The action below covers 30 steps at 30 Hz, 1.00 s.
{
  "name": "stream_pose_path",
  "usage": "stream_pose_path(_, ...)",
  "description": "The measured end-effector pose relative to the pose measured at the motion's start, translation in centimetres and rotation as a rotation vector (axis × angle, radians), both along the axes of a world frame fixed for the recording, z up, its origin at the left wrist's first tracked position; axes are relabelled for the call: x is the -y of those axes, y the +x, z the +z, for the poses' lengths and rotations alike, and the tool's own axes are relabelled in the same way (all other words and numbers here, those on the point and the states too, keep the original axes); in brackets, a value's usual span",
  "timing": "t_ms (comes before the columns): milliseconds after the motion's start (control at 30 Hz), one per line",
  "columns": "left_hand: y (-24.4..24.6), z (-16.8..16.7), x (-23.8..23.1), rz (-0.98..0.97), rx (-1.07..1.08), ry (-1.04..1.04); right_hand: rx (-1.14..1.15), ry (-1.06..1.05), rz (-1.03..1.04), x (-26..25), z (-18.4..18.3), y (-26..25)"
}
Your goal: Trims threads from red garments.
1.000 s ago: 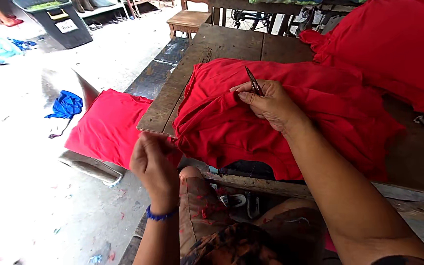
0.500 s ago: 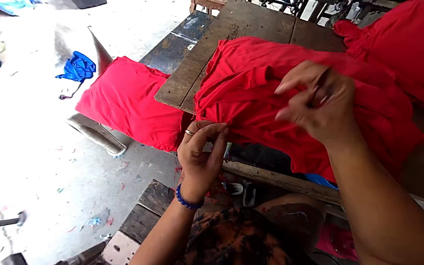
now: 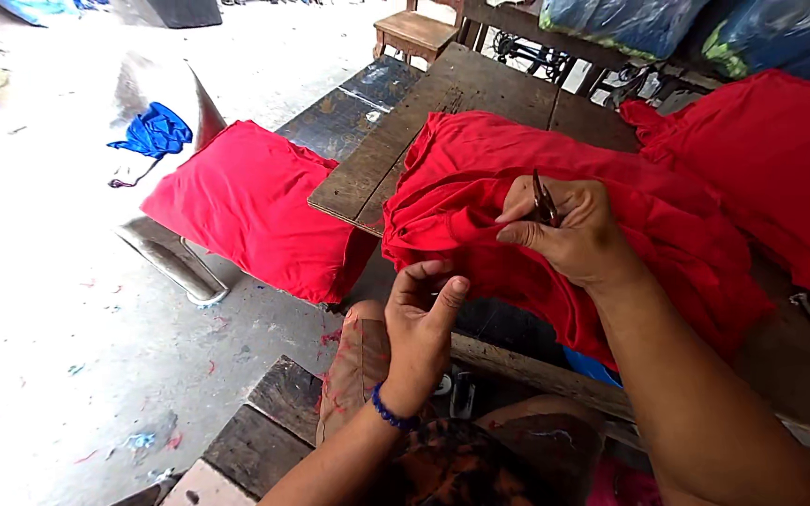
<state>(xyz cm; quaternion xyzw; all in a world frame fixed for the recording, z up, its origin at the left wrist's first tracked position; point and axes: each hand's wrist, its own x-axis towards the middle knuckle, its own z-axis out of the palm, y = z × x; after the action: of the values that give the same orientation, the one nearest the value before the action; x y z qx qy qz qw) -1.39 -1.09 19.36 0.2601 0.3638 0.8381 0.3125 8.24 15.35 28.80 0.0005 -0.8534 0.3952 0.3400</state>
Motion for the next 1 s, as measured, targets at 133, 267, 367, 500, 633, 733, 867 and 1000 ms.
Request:
stream_pose_path(133,1.0,0.8,-1.7,-0.130,0.186,0.125,0.100,0.071,0.031,1.6,-0.8,0.9)
stream_pose_path(267,1.0,1.4,-2.4,-0.045,0.166,0.114,0.176,0.191,-0.131,2.0,-1.6,1.9)
stream_pose_path(367,0.8,1.3,-2.4,-0.003,0.106,0.114,0.216,0.252,-0.189,2.0,-2.3,2.3)
stream_pose_path(500,0.1,1.3,-2.2,0.022,-0.032,0.142,0.124,0.291,-0.157,2.2,-2.1,2.0)
stream_pose_path(633,-0.6,1.6,-2.0,0.035,-0.081,0.140,0.163,0.280,-0.112,2.6,-1.6,1.8)
stream_pose_path(733,-1.0,1.6,-1.8,0.042,-0.136,0.118,0.108,0.308,-0.157,2.7,-2.0,1.4)
stream_pose_path(867,-1.9,1.3,-1.0,0.124,-0.360,0.016,-0.037,0.335,-0.223,2.5,-1.4,1.6)
stream_pose_path(1000,-2.5,0.4,-1.0,0.335,-0.461,-0.064,-0.097,0.314,-0.254,2.5,-1.0,1.9)
